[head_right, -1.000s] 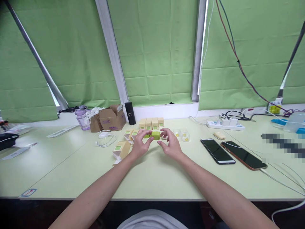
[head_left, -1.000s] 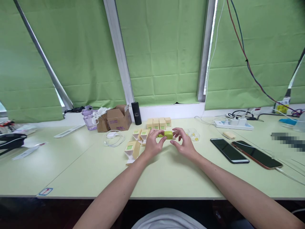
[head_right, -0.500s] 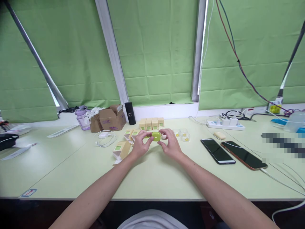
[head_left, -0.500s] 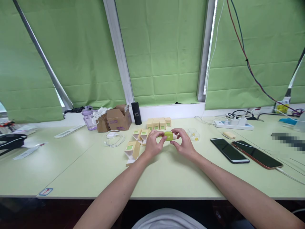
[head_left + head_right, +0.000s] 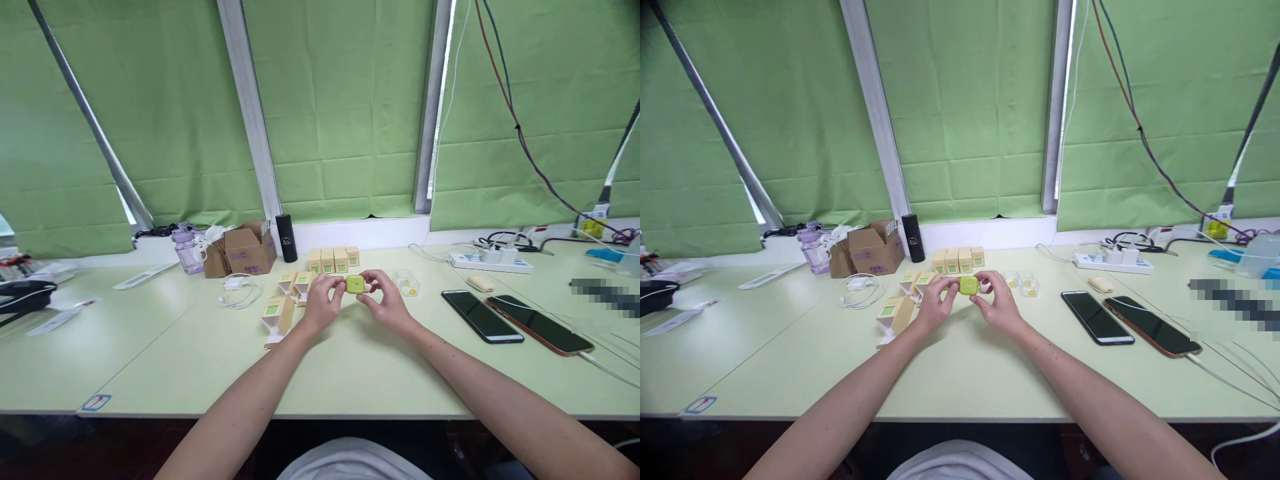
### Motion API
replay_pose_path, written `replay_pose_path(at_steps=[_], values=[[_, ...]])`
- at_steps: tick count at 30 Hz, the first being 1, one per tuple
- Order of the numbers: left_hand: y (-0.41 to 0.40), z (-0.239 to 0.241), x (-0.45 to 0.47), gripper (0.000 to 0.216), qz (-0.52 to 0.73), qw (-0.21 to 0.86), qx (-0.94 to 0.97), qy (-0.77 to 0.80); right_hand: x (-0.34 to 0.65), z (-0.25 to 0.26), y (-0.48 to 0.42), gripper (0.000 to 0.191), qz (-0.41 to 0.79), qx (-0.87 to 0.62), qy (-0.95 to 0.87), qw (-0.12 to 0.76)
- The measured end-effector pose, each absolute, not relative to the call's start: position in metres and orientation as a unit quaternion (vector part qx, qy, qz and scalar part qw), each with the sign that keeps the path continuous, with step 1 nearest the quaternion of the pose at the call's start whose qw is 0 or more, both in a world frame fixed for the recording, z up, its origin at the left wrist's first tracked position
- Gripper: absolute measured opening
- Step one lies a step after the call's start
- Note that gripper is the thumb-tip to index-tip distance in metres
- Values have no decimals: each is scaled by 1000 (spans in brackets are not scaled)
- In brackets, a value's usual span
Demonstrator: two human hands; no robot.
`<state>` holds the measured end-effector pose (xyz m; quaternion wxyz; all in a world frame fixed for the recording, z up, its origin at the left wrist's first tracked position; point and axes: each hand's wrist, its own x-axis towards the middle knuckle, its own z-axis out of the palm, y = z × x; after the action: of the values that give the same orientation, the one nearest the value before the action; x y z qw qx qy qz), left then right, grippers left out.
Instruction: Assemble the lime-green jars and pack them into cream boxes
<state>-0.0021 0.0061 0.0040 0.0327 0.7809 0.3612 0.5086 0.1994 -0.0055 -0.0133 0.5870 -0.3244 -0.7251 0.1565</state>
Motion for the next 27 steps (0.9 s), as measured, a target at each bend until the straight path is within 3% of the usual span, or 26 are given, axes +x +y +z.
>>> replay_pose_path(at_steps=[21, 27], values=[[0, 6, 0, 4, 471, 5, 813, 342, 203, -12, -1, 44, 394, -275, -635, 604], [0, 6, -1, 28, 466, -39, 825, 317, 202, -11, -1, 49, 462, -259, -602, 597]])
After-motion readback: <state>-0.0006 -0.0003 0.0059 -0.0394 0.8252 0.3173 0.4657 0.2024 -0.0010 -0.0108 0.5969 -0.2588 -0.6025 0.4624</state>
